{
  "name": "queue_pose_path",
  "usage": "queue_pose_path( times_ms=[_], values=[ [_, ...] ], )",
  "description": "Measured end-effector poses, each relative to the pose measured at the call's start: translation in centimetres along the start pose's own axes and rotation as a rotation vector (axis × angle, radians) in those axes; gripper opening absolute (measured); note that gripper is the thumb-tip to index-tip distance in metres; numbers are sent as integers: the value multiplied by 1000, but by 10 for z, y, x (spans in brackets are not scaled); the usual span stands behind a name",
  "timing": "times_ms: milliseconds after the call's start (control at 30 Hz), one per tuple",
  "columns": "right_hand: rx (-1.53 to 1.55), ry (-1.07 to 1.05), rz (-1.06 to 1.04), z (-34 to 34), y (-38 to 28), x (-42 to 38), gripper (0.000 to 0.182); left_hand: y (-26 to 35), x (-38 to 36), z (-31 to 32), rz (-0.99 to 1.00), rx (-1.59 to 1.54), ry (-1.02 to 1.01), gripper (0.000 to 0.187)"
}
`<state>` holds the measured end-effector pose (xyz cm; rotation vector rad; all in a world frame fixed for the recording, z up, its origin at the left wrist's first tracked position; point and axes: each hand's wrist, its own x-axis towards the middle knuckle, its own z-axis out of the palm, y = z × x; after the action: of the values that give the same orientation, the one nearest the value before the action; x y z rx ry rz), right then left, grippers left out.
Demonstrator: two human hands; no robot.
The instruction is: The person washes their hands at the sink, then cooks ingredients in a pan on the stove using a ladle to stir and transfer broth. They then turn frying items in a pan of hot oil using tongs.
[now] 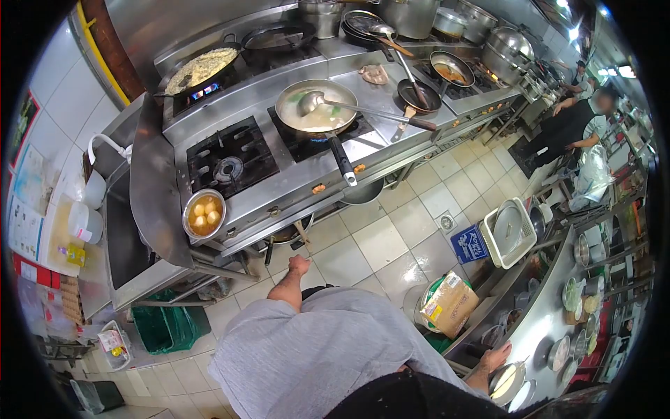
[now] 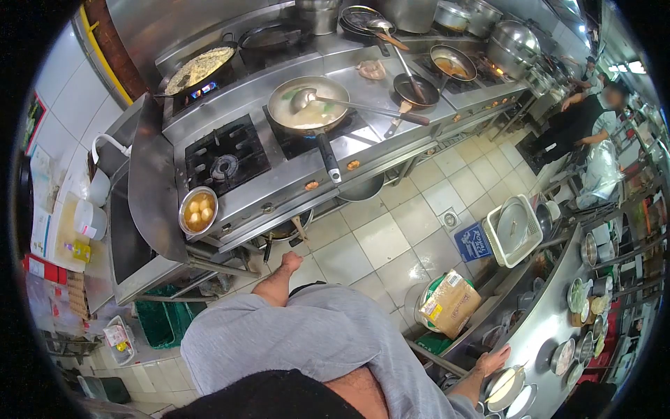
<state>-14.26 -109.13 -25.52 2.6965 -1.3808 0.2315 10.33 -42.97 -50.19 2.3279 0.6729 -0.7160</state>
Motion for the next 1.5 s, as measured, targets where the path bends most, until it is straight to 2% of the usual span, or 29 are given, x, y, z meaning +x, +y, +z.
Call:
queue_pose_path(
  times_ms=[267,333,433,667,733,767,900,1000,1067,1133,1200,1233,1300,1333,1367,1400,1433,1467,1500],
  values=[
    [16,-1,-13,5,6,2,76,-3,2,2,49,0,21,42],
    [25,8,-22,6,6,2,76,2,-3,-4,127,97,39,32],
    [15,19,-26,7,7,3,76,10,-13,-9,172,194,76,28],
    [-2,4,-15,11,9,4,76,-2,8,8,260,370,72,29],
    [-6,-2,-8,8,9,5,77,10,-9,-4,104,80,89,30],
    [0,-10,-6,6,7,3,78,13,-13,-8,108,49,94,30],
    [-19,-26,0,3,3,4,80,5,0,1,238,94,165,28],
    [-15,-20,-5,5,5,3,79,8,-8,-2,184,-2,180,29],
    [-36,-41,12,1,0,4,78,18,-16,-11,110,-3,113,32],
    [-56,-62,28,5,0,6,76,15,-5,-6,130,-7,116,32],
    [-212,60,12,24,4,12,61,8,0,-5,150,-8,119,33],
    [-217,58,21,40,-5,12,61,8,-3,-8,158,-17,125,32],
    [-296,297,242,59,-46,22,41,3,10,-2,220,40,115,31],
    [-249,264,120,-45,-139,-9,29,-12,28,9,272,104,102,29],
    [-136,172,77,-26,-162,1,30,-21,34,14,303,160,107,29],
    [103,165,34,-27,-208,-3,34,-24,38,17,334,218,117,28],
    [536,140,-100,2,-238,8,45,-21,34,14,253,132,59,29],
    [363,-45,-378,-67,-299,0,52,-19,30,10,166,47,2,30],
    [468,82,-582,-41,-337,8,55,-17,31,11,184,65,3,30]
  ],
)
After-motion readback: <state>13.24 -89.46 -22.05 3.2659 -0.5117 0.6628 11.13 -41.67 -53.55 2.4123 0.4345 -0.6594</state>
